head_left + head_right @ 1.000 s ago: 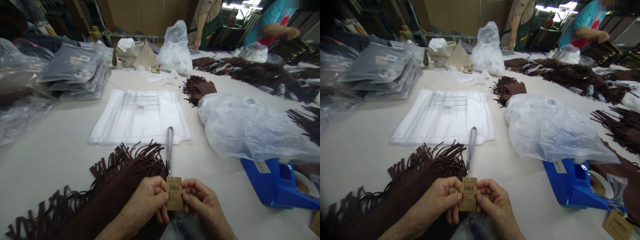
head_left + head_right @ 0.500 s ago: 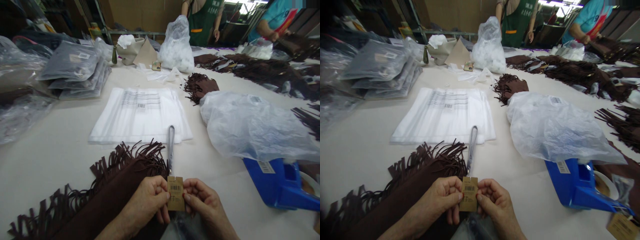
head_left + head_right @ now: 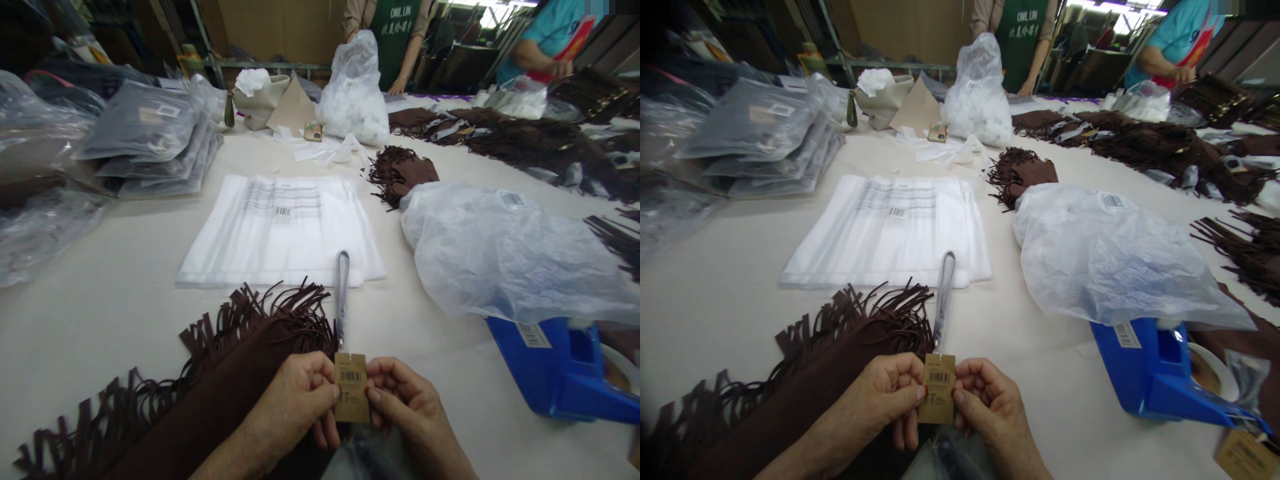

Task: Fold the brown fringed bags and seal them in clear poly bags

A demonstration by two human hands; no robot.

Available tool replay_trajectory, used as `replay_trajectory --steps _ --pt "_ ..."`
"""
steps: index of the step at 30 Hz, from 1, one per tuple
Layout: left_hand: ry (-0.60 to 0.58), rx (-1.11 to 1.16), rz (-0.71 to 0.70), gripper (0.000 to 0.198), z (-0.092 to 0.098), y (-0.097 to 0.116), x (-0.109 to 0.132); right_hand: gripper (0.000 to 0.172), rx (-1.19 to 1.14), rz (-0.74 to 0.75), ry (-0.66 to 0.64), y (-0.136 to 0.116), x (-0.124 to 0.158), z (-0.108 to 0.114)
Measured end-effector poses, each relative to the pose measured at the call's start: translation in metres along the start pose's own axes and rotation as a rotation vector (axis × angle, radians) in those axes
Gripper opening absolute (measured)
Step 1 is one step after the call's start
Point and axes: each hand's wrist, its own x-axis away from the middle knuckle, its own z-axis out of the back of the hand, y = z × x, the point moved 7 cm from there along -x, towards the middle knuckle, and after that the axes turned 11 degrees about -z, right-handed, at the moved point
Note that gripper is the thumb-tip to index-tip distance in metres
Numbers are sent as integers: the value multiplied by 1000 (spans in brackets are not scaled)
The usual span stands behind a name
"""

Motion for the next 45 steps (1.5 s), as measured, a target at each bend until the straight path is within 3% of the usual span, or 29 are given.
replay_trajectory --steps 45 --pt "-11 -4 -20 27 0 -1 1 31 2 3 8 -1 -1 0"
